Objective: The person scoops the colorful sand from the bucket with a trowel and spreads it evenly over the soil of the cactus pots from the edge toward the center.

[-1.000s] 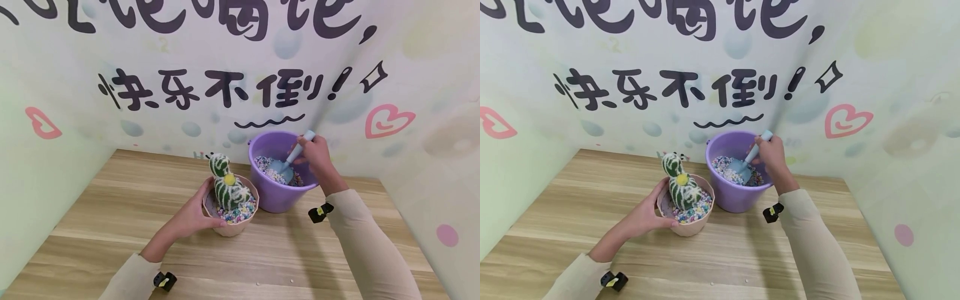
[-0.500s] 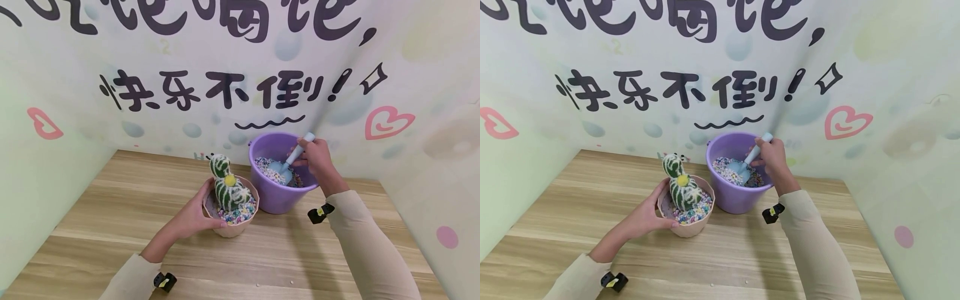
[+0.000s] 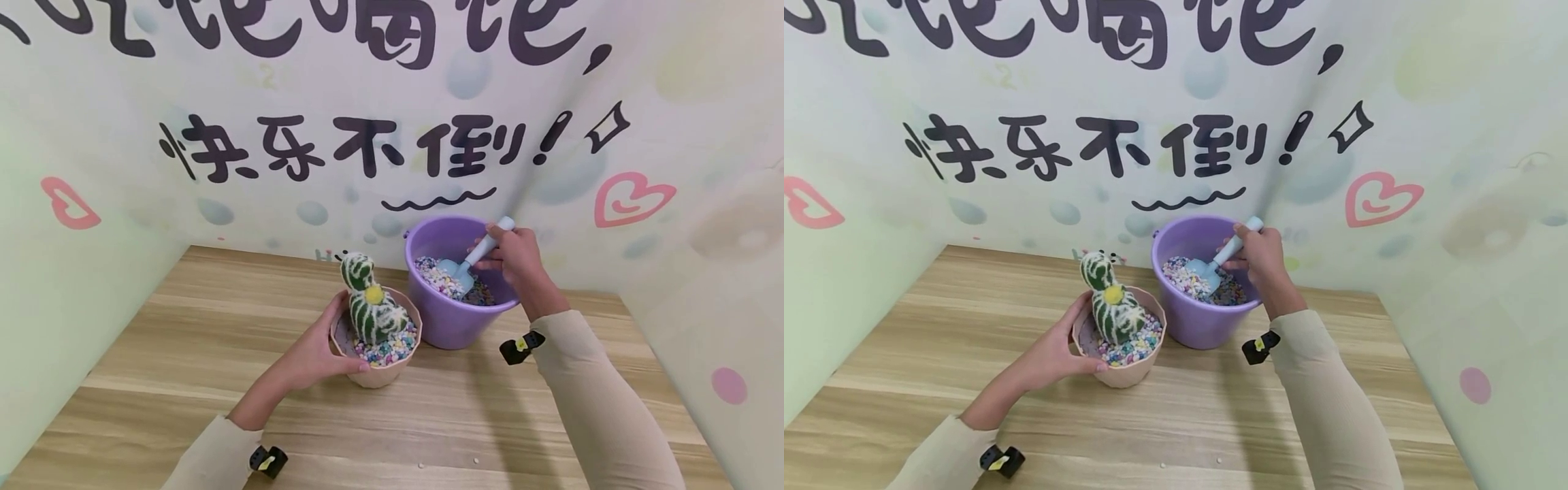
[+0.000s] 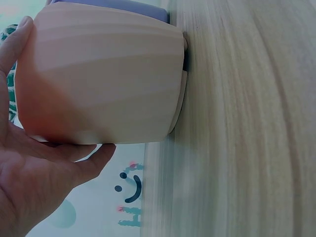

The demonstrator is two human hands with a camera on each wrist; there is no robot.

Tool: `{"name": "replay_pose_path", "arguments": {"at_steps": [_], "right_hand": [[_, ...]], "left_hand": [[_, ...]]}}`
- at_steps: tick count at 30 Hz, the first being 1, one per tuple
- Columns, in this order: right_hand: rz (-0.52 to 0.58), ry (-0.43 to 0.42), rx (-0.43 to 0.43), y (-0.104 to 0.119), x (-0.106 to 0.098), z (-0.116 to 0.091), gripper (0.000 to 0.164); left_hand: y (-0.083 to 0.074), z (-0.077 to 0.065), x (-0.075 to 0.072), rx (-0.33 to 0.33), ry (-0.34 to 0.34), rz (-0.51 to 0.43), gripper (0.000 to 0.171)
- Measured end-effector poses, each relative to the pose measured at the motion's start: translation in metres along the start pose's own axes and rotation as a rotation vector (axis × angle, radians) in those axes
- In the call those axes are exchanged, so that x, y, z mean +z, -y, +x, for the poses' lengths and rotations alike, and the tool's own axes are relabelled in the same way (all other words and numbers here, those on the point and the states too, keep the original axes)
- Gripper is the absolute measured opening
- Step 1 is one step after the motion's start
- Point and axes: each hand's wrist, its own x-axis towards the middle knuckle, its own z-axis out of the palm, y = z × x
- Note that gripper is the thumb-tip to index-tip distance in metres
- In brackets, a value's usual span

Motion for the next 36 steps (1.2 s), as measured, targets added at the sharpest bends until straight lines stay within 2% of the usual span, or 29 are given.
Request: {"name": "replay_pose_path", "arguments": {"at_steps": [12,20,30,36], "right_hand": [[0.105,-0.04,0.024,0.004,-0.001,0.001,0.04],[0.14,-0.057,0.049,0.005,-0.001,0.001,0.042],[0.242,-0.108,0.044,0.008,-0.002,0.0,0.023],[0.278,-0.147,0.036,0.012,-0.005,-0.001,0.019]], "left_hand": [[-0.001,0.002,0.001,-0.011,-0.004,0.005,0.122],[-0.002,0.0,0.0,-0.016,-0.001,0.019,0.122],[-0.002,0.0,0.0,-0.005,-0.001,0.019,0.122],[-0.002,0.0,0.0,-0.006,-0.003,0.021,0.122]]}}
